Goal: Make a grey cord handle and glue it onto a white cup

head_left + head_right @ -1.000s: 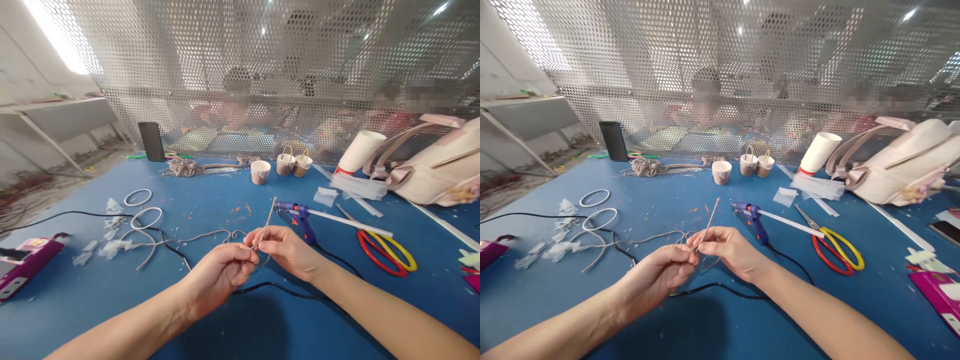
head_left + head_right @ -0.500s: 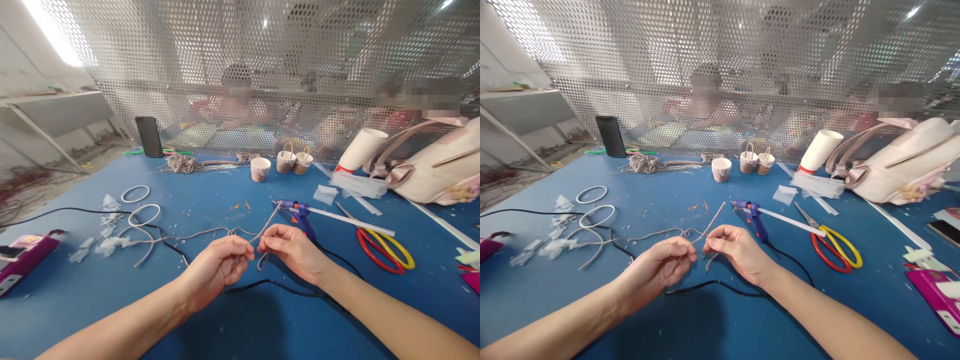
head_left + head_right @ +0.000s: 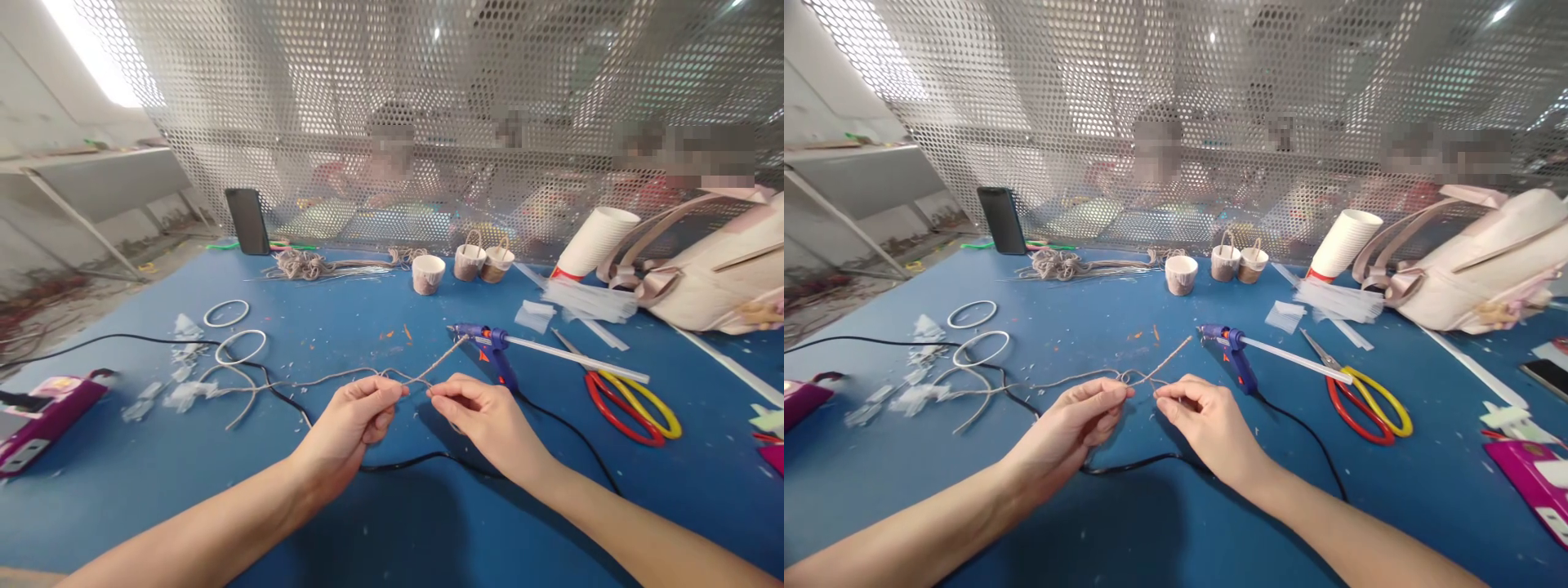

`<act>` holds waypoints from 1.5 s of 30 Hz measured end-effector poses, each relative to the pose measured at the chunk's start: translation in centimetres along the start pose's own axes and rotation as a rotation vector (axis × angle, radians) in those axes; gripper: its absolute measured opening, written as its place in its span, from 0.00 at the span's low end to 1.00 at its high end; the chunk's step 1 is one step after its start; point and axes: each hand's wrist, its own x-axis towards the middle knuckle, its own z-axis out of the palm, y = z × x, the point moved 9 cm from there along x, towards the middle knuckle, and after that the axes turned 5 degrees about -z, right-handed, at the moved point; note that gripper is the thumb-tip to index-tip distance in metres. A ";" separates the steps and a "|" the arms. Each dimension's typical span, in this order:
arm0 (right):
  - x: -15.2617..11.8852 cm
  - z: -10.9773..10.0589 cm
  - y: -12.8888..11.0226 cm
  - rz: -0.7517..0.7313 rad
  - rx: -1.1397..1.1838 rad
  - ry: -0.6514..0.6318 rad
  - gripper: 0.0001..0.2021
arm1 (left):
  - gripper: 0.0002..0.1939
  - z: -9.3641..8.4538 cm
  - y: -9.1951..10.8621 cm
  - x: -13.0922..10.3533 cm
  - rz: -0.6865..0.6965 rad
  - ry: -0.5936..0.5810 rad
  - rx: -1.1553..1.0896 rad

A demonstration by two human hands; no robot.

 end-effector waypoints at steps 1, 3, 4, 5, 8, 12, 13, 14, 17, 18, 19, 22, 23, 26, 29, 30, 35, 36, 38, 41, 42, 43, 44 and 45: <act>-0.1 -0.1 -0.7 -0.057 -0.071 0.005 0.10 | 0.12 -0.1 0.1 0.0 0.013 0.006 0.016; -0.4 -0.1 -2.0 -0.168 -0.184 0.000 0.12 | 0.13 -0.1 0.5 -0.1 0.049 0.021 0.065; -0.7 0.1 -2.6 -0.233 -0.240 -0.010 0.13 | 0.12 -0.1 0.8 -0.2 0.074 0.035 0.103; -0.9 0.3 -3.2 -0.306 -0.306 -0.019 0.14 | 0.12 -0.1 1.2 -0.4 0.106 0.056 0.150; -1.9 1.1 -4.9 -0.539 -0.602 -0.035 0.15 | 0.10 -0.1 2.7 -1.0 0.242 0.144 0.330; -2.6 2.5 -6.5 -0.750 -1.012 -0.055 0.15 | 0.09 0.6 4.6 -1.9 0.476 0.201 0.664; -2.6 2.7 -7.1 -0.803 -1.072 -0.040 0.14 | 0.09 1.0 4.9 -2.2 0.550 0.195 0.757; -2.7 2.8 -7.8 -0.855 -1.113 -0.024 0.13 | 0.10 1.4 5.2 -2.5 0.629 0.182 0.849; -2.2 2.6 -9.5 -0.943 -1.150 -0.015 0.12 | 0.13 2.7 5.4 -3.8 0.851 0.137 1.108; -1.7 2.4 -9.8 -0.945 -1.142 -0.037 0.12 | 0.13 3.0 5.4 -4.2 0.910 0.124 1.187; -1.2 2.2 -10.0 -0.934 -1.123 -0.066 0.12 | 0.14 3.3 5.4 -4.6 0.966 0.111 1.255; 1.0 1.5 -9.6 -0.813 -0.963 -0.213 0.09 | 0.15 3.9 5.7 -5.6 1.064 0.003 1.361; 1.8 1.3 -9.3 -0.743 -0.872 -0.274 0.08 | 0.14 4.0 5.8 -5.8 1.061 -0.055 1.347; 3.4 1.4 -7.5 -0.476 -0.554 -0.442 0.05 | 0.10 3.6 6.6 -5.8 0.947 -0.197 1.180; 3.4 2.5 -5.8 -0.281 -0.305 -0.520 0.07 | 0.07 2.6 7.3 -5.4 0.847 -0.149 1.000; 3.2 2.8 -5.4 -0.253 -0.261 -0.515 0.08 | 0.07 2.1 7.6 -5.3 0.839 -0.090 0.966; 2.4 2.8 -5.0 -0.395 -0.344 -0.348 0.09 | 0.08 1.1 8.4 -6.1 0.992 0.098 1.056; 2.3 2.8 -5.1 -0.435 -0.389 -0.350 0.10 | 0.08 1.6 8.4 -6.6 1.057 0.052 1.149; 2.3 2.7 -5.2 -0.478 -0.464 -0.412 0.10 | 0.10 2.9 7.8 -7.7 1.207 -0.089 1.410; 2.8 2.6 -5.6 -0.486 -0.538 -0.512 0.09 | 0.13 3.9 6.5 -9.0 1.392 -0.214 1.857; 2.9 2.6 -5.8 -0.493 -0.557 -0.522 0.09 | 0.14 4.0 6.3 -9.2 1.427 -0.208 1.981; 3.0 2.7 -5.9 -0.499 -0.584 -0.525 0.09 | 0.14 4.1 6.2 -9.3 1.446 -0.178 2.092; 3.1 2.8 -6.1 -0.513 -0.616 -0.507 0.09 | 0.15 4.2 6.2 -9.2 1.459 -0.116 2.187; 3.1 2.9 -6.3 -0.534 -0.647 -0.474 0.10 | 0.14 4.2 6.4 -9.2 1.472 -0.036 2.261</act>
